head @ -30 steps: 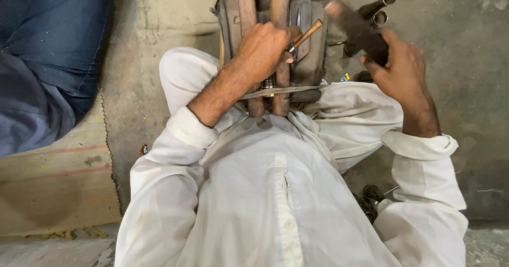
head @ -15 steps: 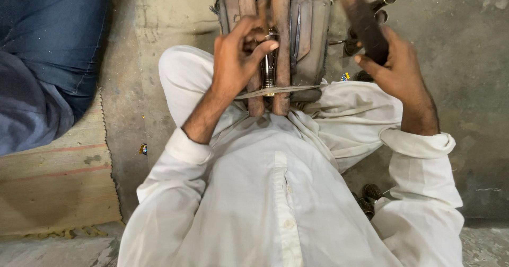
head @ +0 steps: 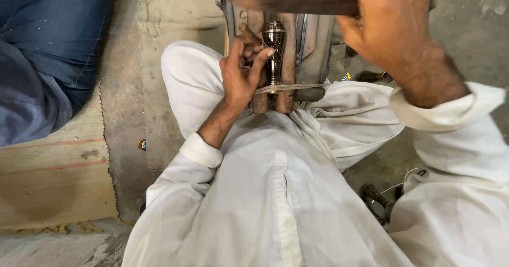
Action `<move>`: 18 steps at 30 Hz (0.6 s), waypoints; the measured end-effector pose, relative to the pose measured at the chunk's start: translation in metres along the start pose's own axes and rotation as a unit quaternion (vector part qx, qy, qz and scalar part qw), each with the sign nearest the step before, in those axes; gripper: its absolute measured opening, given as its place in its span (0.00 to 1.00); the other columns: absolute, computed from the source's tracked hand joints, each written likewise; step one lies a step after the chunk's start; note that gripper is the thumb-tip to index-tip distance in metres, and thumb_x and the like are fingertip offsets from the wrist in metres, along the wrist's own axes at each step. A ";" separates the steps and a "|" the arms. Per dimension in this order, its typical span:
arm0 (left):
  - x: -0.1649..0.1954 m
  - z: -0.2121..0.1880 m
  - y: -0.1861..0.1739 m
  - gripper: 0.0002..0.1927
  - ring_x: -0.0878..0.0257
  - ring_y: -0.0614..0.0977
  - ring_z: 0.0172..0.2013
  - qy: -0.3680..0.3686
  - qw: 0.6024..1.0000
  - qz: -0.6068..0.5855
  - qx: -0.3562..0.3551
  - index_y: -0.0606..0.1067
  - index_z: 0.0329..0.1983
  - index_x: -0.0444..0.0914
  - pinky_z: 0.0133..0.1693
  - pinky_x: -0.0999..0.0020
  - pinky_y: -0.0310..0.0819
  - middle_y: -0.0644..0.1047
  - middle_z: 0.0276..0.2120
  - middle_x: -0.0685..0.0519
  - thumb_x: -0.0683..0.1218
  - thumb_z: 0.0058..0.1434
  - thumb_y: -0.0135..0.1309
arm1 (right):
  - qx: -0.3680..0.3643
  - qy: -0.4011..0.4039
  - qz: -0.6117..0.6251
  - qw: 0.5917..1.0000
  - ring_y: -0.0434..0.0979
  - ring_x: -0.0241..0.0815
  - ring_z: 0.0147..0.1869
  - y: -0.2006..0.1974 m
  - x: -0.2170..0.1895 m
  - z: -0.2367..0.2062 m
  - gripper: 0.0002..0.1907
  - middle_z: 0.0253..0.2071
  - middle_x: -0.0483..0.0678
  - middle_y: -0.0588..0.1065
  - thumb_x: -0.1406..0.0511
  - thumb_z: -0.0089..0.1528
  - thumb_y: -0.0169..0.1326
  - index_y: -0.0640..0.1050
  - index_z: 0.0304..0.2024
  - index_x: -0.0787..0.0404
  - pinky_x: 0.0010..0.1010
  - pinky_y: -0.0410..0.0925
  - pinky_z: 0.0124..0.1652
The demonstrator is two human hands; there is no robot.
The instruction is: The person sits cross-legged on the floor with a brass vessel held against a padded lap support. They hold a small punch against the vessel's surface and strike it with a wooden mallet, rotating the vessel to work new areas, decorating the metal surface with repeated strikes.
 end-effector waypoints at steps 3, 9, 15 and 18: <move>0.018 0.000 0.000 0.17 0.64 0.87 0.34 0.068 0.997 0.045 0.008 0.71 0.50 0.35 0.34 0.74 0.81 0.83 0.33 0.49 0.44 0.67 0.66 | -0.041 -0.062 -0.093 0.993 0.78 0.44 0.42 -0.004 -0.018 0.019 0.20 0.39 0.46 0.76 0.68 0.58 0.63 0.77 0.53 0.55 0.33 0.67 0.40; 0.023 0.007 0.004 0.18 0.64 0.89 0.36 0.052 0.998 0.037 -0.002 0.72 0.51 0.36 0.35 0.71 0.82 0.85 0.37 0.49 0.46 0.65 0.66 | -0.149 -0.025 -0.050 0.987 0.79 0.48 0.39 0.012 -0.002 0.020 0.14 0.34 0.49 0.77 0.67 0.58 0.62 0.80 0.47 0.58 0.37 0.70 0.38; 0.025 0.005 0.006 0.18 0.65 0.87 0.32 0.066 0.996 0.053 0.007 0.72 0.52 0.36 0.32 0.71 0.79 0.85 0.34 0.50 0.45 0.65 0.66 | -0.178 -0.005 -0.120 0.977 0.79 0.47 0.34 0.026 0.027 0.001 0.12 0.30 0.49 0.77 0.62 0.61 0.62 0.81 0.45 0.60 0.36 0.71 0.35; 0.020 0.003 0.004 0.18 0.66 0.87 0.33 0.059 0.998 0.020 0.014 0.71 0.53 0.36 0.34 0.70 0.80 0.85 0.33 0.50 0.45 0.66 0.65 | -0.201 0.016 -0.121 0.972 0.79 0.49 0.32 0.027 0.036 -0.004 0.12 0.28 0.51 0.77 0.59 0.66 0.63 0.82 0.43 0.61 0.36 0.71 0.34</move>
Point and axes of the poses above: each hand's wrist, its own z-axis towards the middle knuckle, its own y-axis out of the palm, x = y × z, the point moved 10 cm from there along z, towards the middle knuckle
